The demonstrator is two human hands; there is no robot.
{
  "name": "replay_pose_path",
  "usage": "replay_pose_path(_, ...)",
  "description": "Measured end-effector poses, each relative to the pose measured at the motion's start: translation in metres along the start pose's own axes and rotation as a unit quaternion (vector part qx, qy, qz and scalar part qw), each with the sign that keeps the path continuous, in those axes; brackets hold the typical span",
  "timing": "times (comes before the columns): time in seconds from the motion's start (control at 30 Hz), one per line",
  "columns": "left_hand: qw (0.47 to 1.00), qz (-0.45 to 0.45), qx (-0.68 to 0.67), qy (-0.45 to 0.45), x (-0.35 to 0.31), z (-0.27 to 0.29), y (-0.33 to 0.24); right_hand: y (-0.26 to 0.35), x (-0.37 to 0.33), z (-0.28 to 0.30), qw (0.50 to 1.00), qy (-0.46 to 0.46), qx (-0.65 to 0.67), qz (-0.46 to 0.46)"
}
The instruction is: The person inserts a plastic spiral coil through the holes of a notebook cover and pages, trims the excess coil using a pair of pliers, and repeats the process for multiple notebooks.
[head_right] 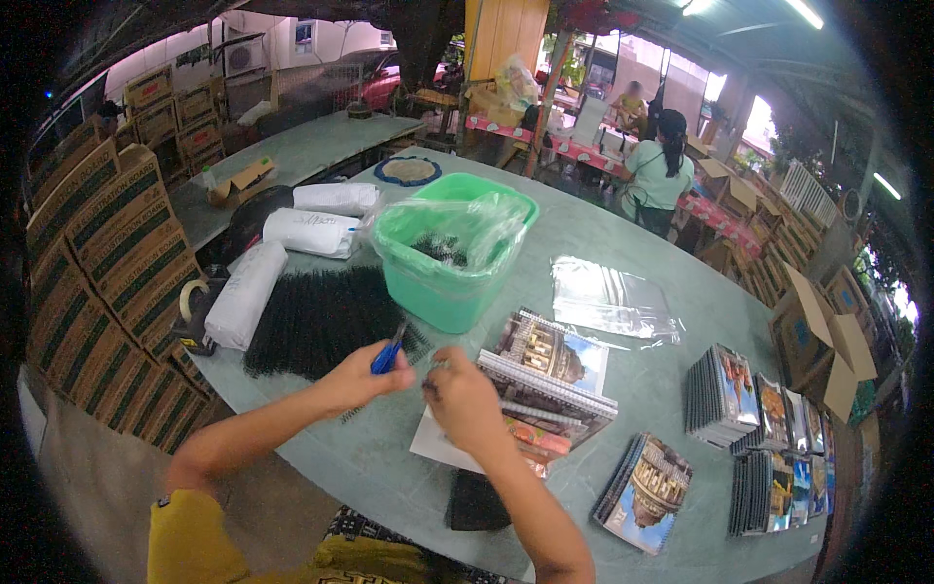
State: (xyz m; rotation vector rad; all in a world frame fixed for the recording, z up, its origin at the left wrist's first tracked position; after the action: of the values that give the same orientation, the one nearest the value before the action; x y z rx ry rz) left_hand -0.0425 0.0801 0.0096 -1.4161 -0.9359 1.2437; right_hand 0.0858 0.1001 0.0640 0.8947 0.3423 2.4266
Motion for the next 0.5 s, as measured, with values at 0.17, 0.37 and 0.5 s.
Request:
replay_pose_path(0.17,0.998,-0.001,-0.046,0.051,0.034,-0.011,-0.017,0.013,-0.019,0.011,1.000,0.024,0.002,-0.010)
replay_pose_path(0.37,0.933,-0.222,0.148,-0.240,0.076,0.061,-0.123,-0.011,-0.057,0.035,0.974,0.000,-0.225,-0.032)
replay_pose_path(0.5,0.915,-0.242,0.241,-0.214,0.076,0.029,-0.120,-0.026,-0.062,0.038,0.966,0.054,-0.249,-0.045)
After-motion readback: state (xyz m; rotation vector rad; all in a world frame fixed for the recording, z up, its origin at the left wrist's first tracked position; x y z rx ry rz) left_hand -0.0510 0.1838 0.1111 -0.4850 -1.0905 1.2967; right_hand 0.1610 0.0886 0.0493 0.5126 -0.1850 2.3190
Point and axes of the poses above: each hand's wrist, its own x-axis towards the middle knuckle, its own z-axis out of the back of the hand, y = z × x, the point moved 7 cm from there along x, towards the middle knuckle, and after that the axes turned 3 degrees about z, right-handed, at the moved point
